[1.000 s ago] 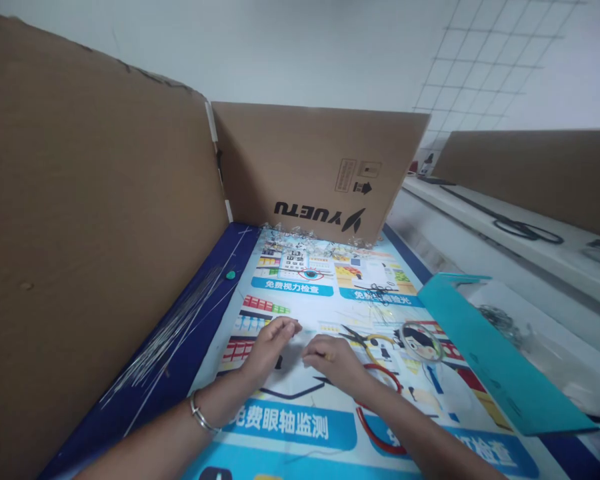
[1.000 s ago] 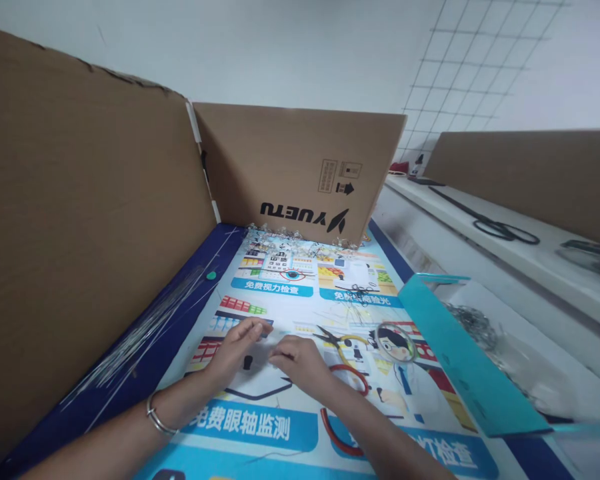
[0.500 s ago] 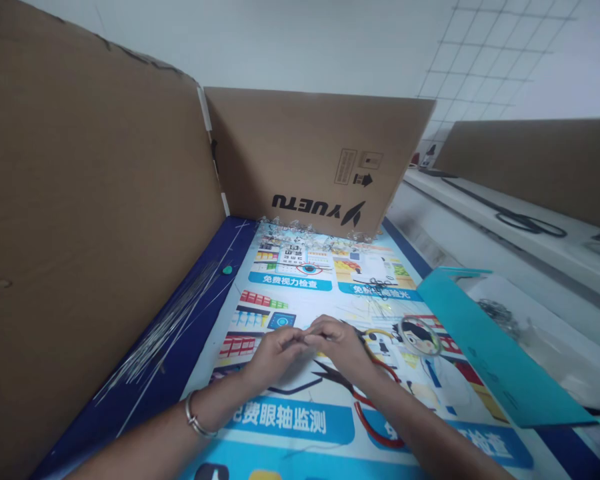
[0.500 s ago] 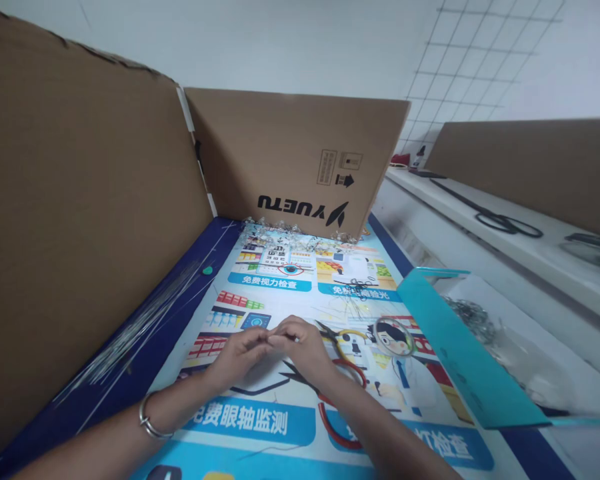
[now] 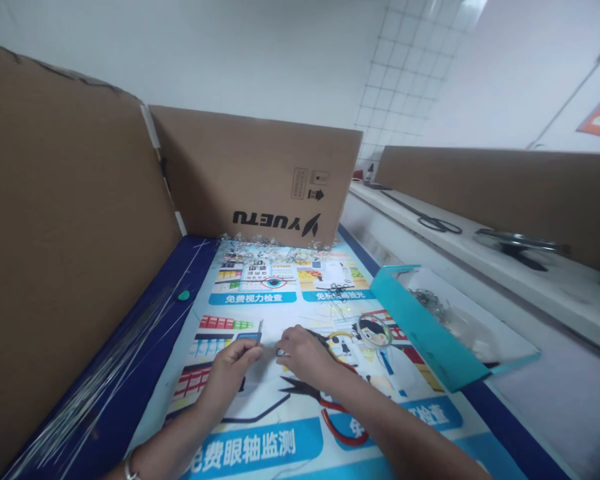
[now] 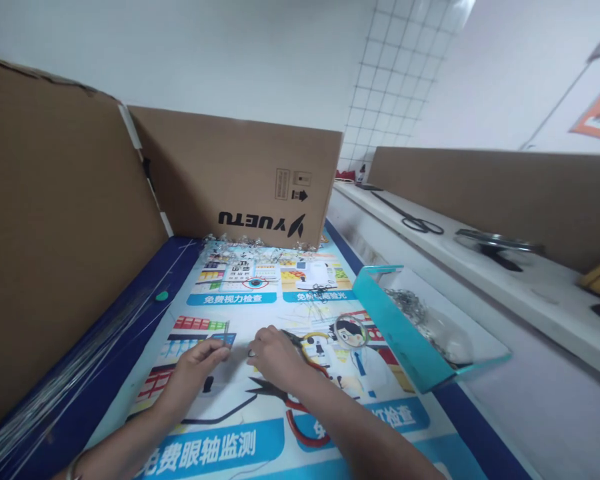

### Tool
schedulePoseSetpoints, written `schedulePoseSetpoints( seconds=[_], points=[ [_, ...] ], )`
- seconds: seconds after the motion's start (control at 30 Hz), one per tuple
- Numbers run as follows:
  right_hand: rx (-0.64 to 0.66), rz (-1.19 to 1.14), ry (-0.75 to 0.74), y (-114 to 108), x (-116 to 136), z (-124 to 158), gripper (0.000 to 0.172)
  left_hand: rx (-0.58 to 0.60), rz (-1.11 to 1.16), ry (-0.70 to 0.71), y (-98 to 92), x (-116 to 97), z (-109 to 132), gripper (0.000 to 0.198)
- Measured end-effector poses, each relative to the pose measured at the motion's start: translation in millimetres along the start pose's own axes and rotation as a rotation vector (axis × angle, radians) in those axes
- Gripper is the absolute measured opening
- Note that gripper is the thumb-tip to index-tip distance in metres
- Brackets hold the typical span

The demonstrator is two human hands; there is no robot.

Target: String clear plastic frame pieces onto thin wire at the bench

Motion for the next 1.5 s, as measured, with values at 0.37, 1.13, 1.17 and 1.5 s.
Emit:
schedulePoseSetpoints(
  seconds=[0.37,1.13,1.17,1.5],
  points=[
    [0.019,0.198,0.189,-13,-61,-15,0.017,0.029,0.044,-0.051,6.1,3,1,0.021],
    [-0.102,-0.583,-0.006,-67,-20,-15,0.023,0.003,0.06,0.048,8.6,-2,1,0.007],
    [-0.072,-0.654,-0.007,-63,-9,-13,0.023,0.014,0.055,0.044,9.9,-1,1,0.006],
    [0.007,-0.904,0.191,-34,3,-7,0.014,0.105,-0.064,0.023,23.3,3,4,0.011]
  ],
)
Point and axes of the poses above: each hand's wrist, its own z-axis away from the middle knuckle, its own y-axis out of the palm, x = y × z, the point moved 10 cm from there along -z, towards the middle knuckle, and after that the axes turned 9 degrees about y, right-handed, at the moved point
